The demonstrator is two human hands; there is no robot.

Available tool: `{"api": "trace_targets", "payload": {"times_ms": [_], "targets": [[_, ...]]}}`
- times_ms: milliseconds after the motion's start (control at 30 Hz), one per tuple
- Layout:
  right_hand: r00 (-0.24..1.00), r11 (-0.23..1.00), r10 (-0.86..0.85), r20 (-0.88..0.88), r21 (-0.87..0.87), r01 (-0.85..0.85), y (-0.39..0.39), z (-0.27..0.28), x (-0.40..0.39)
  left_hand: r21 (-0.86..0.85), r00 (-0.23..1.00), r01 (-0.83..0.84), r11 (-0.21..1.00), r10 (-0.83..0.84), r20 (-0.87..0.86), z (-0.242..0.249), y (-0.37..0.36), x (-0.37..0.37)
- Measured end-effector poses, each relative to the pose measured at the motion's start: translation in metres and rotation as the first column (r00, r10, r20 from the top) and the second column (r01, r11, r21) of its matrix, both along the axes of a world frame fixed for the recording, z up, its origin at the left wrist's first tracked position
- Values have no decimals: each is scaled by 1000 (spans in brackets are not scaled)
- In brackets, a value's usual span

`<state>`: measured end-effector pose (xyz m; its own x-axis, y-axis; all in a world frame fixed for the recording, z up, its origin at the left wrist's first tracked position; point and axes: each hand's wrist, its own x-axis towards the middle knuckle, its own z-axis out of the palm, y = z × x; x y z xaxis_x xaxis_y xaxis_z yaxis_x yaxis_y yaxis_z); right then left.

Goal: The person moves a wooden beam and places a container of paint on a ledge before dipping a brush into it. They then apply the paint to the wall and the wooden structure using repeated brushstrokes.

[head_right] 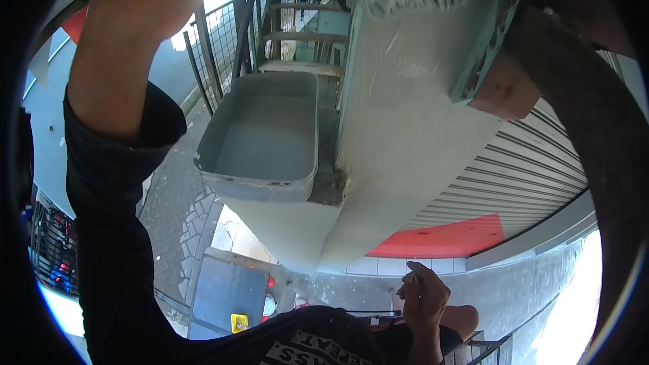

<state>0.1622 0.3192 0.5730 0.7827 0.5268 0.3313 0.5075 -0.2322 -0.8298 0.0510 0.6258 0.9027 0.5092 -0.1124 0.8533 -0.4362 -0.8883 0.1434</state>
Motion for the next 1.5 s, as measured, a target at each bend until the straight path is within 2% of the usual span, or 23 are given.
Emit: {"api": "trace_targets", "payload": {"times_ms": [133, 233, 267, 333, 367, 433, 533, 667, 800, 900, 1000, 1100, 1167, 1200, 1267, 1333, 1367, 1400, 1433, 1467, 1500], "targets": [[997, 998, 44, 67, 44, -47, 13, 30, 6, -102, 998, 52, 993, -55, -25, -2, 4, 0], [981, 992, 101, 168, 64, -113, 21, 58, 4, -250, 945, 85, 965, -158, -287, 14, -7, -18], [970, 986, 130, 204, 76, -148, 21, 66, 5, -201, 984, 90, 975, -119, -135, -6, -2, 1], [924, 969, 199, 328, 77, -236, 22, 92, 6, -134, 994, 106, 985, -104, 22, -28, -3, 10], [932, 956, 197, 304, 150, -251, 24, 100, 2, -129, 992, 124, 984, -124, 6, -40, -11, 6], [882, 958, 192, 430, 115, -264, 24, 124, -1, -166, 988, 63, 984, -84, -126, -55, -28, -3], [867, 929, 191, 460, 201, -311, 23, 150, -10, -19, 991, 74, 997, -76, -114, -85, -49, -2], [867, 957, 215, 450, 80, -279, 19, 178, -20, 37, 981, 156, 987, -150, -124, -127, -76, 3], [761, 968, 249, 599, -127, -216, 26, 199, -27, 105, 975, 193, 976, -179, -130, -159, -88, 12], [691, 939, 322, 647, -313, -145, 33, 187, -12, 136, 970, 159, 978, -129, -208, -185, -91, 21], [698, 938, 283, 657, -341, -59, 35, 177, -6, 128, 975, 63, 990, -33, -221, -197, -88, 28], [730, 948, 253, 635, -313, -56, 36, 176, 0, -13, 996, -83, 996, 84, 22, -205, -90, 29], [756, 963, 232, 612, -254, -90, 38, 187, 2, -129, 994, -92, 987, 99, 50, -214, -93, 6], [729, 968, 229, 645, -233, -97, 39, 192, 4, -186, 992, -94, 978, 107, 65, -221, -94, -11], [702, 962, 265, 661, -227, -150, 41, 190, 20, -94, 995, 4, 996, 5, 96, -241, -86, -50], [682, 947, 316, 659, -264, -183, 48, 196, 27, -185, 980, -88, 979, 118, 159, -250, -80, -91], [682, 946, 322, 657, -254, -201, 55, 198, 29, -161, 955, -109, 981, 148, 257, -255, -71, -105], [681, 944, 329, 655, -245, -220, 65, 198, 30, -775, 937, -108, 622, 325, 130, -327, -67, -116], [679, 942, 335, 654, -235, -239, 73, 199, 32, -612, 676, -412, 675, 676, 291, -311, -63, -101], [661, 944, 331, 674, -230, -238, 82, 201, 34, -624, 588, -433, 650, 729, 351, -303, -39, -98], [642, 944, 328, 692, -226, -239, 90, 204, 36, -698, 646, -334, 634, 693, 320, -298, -26, -97]]}}
